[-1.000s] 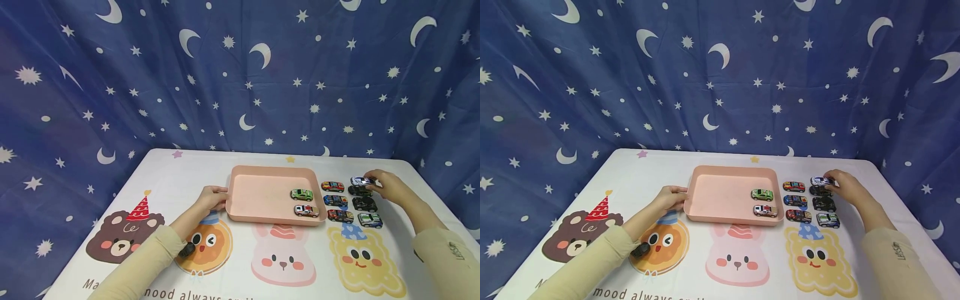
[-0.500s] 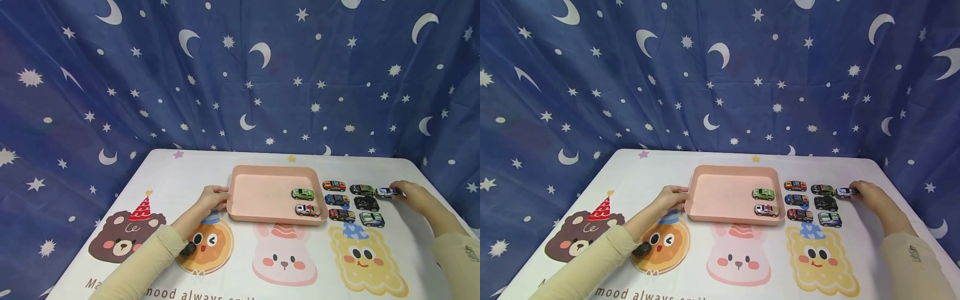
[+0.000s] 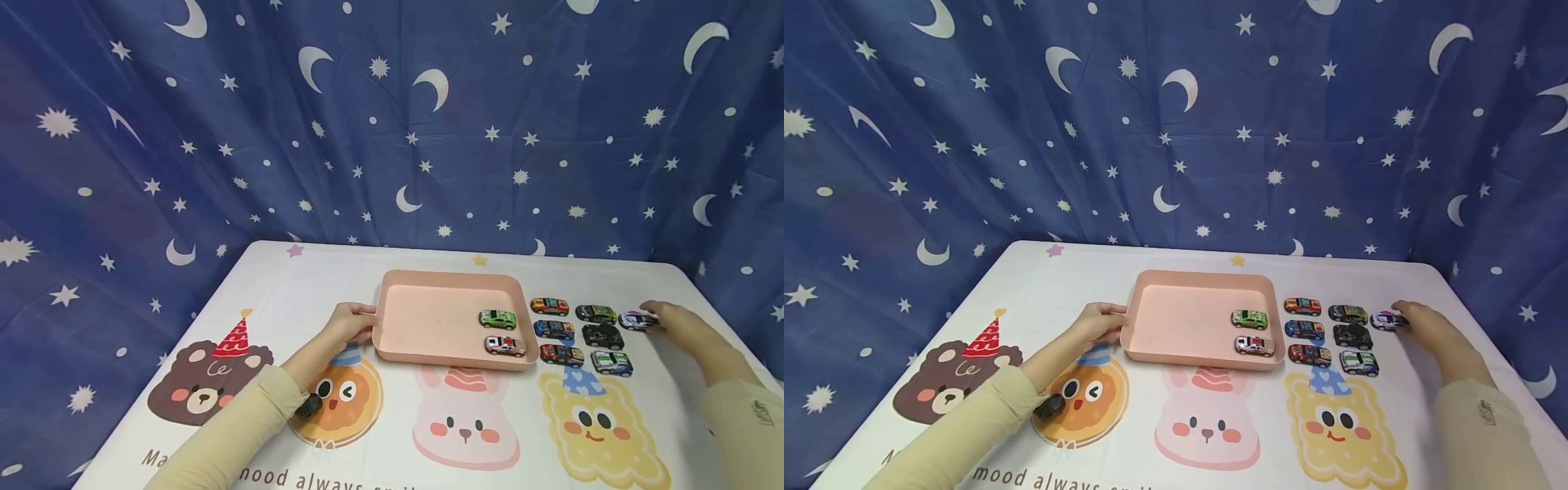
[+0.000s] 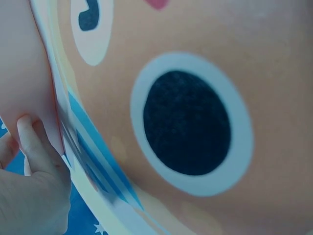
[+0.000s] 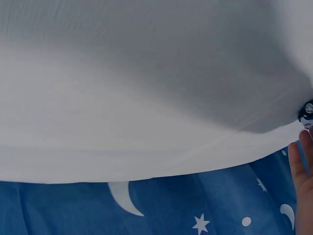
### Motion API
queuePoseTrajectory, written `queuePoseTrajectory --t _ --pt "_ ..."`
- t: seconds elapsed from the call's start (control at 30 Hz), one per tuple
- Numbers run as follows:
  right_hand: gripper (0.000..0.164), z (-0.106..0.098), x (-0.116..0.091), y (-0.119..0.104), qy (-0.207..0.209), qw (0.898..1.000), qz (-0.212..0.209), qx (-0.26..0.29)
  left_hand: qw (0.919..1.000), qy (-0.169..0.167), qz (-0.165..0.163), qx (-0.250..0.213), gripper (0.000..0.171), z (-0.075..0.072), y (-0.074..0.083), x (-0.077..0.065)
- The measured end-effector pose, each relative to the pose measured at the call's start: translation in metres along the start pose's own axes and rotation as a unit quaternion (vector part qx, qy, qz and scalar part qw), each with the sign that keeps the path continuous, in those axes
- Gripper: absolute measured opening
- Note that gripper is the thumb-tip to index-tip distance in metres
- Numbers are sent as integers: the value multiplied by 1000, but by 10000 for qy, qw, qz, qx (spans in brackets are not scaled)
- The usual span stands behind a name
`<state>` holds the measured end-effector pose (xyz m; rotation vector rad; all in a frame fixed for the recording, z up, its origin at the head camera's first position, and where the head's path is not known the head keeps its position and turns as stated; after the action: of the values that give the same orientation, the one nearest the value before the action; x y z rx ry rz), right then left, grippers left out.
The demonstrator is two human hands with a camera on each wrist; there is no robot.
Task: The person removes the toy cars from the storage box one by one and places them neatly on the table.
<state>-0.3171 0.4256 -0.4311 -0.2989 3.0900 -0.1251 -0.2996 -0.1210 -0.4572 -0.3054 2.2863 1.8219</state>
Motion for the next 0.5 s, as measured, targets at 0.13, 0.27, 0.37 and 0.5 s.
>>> queuePoseTrajectory --t 0.13,0.27,0.37,0.5 --pt "44 -7 -5 -7 169 9988 -18 466 10000 -23 -2 44 31 1 -1 0" --pt "45 -13 -3 -17 190 9952 97 954 10000 -41 3 39 32 1 -2 0" --pt "44 -19 2 -32 330 9934 105 1094 10000 -42 16 29 32 0 -2 0" --pt "43 -27 8 -57 510 9926 17 1103 10000 -45 32 -19 31 0 0 1"
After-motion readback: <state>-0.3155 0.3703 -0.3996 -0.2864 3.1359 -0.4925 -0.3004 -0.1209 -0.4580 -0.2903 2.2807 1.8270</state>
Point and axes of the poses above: each hand's wrist, its own x-axis towards the middle knuckle, its own z-axis out of the palm, y = z × x, the point moved 6 cm from there along x, towards the middle knuckle, and after that the axes turned 8 degrees about z, right-handed, at the moved point
